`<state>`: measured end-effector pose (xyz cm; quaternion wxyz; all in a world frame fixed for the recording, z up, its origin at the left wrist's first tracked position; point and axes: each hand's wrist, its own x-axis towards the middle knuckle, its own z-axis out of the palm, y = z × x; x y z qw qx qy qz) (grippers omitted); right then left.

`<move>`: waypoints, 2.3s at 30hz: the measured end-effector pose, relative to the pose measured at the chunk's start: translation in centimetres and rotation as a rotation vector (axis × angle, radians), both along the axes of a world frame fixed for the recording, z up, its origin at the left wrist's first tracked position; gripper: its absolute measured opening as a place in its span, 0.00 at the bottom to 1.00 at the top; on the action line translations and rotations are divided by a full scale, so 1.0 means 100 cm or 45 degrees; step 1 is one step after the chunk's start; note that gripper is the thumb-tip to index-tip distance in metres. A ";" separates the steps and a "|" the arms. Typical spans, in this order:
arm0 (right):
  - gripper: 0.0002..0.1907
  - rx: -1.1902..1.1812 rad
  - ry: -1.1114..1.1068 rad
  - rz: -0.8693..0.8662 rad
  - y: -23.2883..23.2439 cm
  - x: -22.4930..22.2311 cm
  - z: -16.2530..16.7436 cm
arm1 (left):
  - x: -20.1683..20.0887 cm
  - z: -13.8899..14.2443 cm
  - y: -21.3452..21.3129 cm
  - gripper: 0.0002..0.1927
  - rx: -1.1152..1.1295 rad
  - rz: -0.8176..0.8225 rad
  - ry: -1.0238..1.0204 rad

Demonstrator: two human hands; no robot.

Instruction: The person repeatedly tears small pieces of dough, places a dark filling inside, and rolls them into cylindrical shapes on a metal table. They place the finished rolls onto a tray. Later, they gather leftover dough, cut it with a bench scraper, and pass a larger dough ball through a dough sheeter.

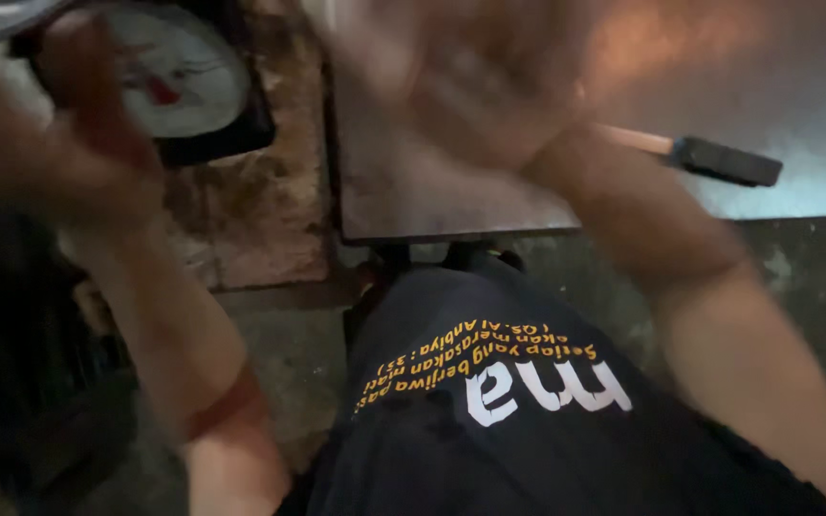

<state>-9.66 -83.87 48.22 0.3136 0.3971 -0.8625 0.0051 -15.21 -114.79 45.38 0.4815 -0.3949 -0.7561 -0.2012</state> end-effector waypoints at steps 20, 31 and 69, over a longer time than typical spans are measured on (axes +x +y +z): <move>0.20 -0.348 -0.674 -1.039 0.474 0.218 -0.316 | 0.002 -0.214 0.223 0.36 0.111 0.732 -1.633; 0.34 -1.097 -1.126 -0.365 0.267 0.112 -0.280 | 0.079 -0.211 0.259 0.17 1.051 0.386 -1.442; 0.37 -3.070 -1.587 -0.545 0.359 0.139 -0.292 | 0.113 -0.204 0.548 0.24 -0.068 -0.216 -1.261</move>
